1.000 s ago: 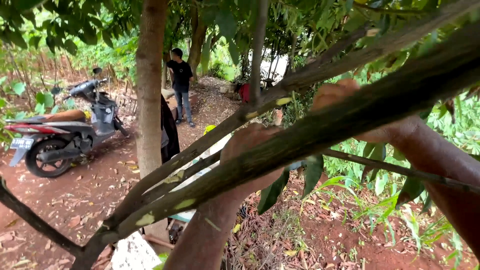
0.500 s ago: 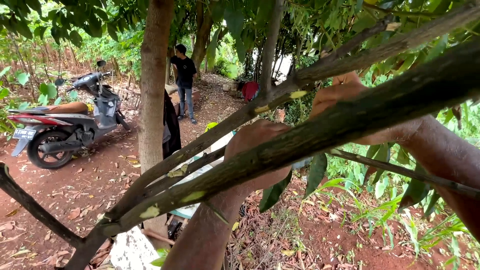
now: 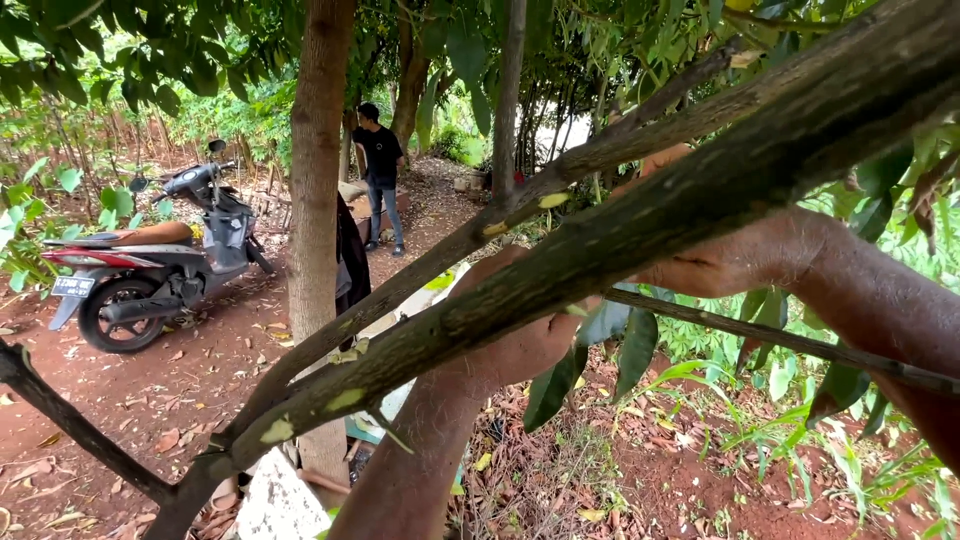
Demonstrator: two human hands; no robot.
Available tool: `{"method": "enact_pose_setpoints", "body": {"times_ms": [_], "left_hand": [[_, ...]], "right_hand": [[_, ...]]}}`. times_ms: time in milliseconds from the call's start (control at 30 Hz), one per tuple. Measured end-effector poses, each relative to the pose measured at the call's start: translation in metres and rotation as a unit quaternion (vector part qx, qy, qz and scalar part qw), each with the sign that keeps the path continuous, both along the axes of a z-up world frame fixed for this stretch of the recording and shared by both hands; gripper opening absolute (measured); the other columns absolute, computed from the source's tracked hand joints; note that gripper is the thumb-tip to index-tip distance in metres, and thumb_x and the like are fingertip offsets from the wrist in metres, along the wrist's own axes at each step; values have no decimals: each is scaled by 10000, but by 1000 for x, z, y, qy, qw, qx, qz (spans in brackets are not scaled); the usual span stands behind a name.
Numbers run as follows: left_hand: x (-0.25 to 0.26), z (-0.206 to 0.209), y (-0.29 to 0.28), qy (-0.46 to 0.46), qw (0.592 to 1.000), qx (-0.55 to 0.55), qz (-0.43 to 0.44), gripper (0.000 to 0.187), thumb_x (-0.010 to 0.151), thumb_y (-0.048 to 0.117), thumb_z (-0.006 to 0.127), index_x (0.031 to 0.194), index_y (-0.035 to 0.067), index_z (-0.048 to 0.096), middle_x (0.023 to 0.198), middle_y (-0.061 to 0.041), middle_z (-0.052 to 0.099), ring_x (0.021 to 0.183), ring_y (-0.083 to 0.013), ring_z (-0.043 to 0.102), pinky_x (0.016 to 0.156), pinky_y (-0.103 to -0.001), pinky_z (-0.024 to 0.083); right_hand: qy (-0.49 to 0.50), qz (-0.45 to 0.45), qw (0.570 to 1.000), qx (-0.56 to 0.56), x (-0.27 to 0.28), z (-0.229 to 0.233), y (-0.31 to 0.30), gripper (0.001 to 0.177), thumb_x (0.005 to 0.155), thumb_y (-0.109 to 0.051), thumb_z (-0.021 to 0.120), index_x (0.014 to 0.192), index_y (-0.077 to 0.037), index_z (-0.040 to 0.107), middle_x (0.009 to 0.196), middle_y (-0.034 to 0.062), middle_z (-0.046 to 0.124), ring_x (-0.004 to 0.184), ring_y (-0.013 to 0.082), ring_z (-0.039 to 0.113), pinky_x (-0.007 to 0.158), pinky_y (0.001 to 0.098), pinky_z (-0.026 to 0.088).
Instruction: Scoring and peeling a ring of bark from a tree branch using a utility knife
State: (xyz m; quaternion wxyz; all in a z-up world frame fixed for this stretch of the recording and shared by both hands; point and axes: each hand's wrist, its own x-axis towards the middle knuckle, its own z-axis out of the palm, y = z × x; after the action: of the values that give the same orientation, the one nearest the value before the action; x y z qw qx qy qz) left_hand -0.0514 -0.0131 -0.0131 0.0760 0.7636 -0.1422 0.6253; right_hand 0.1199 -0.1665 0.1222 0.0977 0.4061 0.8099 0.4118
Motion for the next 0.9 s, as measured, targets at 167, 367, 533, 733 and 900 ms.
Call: {"method": "enact_pose_setpoints", "body": {"times_ms": [167,367,533,733,900], "left_hand": [[6,-6,6,-124,978,109,127,188,993,280,583,934,109,632,719,-10,538,683,-193,529,737,-370,514],[12,-6,12,-165,963,148,156,179,1001,273,572,969,119,656,778,-20,558,730,-213,549,768,-380,532],[-3,3,5,-6,1000,-11,-2,294,982,328,512,969,69,652,769,-98,620,710,-291,608,665,-471,531],[10,-14,17,78,995,-55,27,478,979,417,566,564,210,451,459,60,291,424,-97,367,460,-333,365],[18,-5,12,74,997,2,-35,284,1023,257,476,844,199,689,603,31,497,520,-103,500,485,-281,473]], "right_hand": [[67,18,997,-26,-15,1,3,309,943,-389,527,1116,-200,699,1109,-14,704,1004,202,657,959,437,395],[34,0,999,-10,0,-2,6,326,948,-428,509,1171,-265,682,1206,-40,673,1143,178,606,1077,447,313],[74,23,993,-88,-22,1,12,305,964,-290,534,1150,-85,662,1105,73,707,1016,281,666,876,431,515],[253,-88,945,-189,4,-25,15,390,981,-309,465,1222,-68,655,1271,116,685,1169,293,653,1012,410,514],[377,50,915,-134,19,-57,13,354,980,-239,494,676,-87,594,602,-57,478,520,92,510,516,251,422]]}}
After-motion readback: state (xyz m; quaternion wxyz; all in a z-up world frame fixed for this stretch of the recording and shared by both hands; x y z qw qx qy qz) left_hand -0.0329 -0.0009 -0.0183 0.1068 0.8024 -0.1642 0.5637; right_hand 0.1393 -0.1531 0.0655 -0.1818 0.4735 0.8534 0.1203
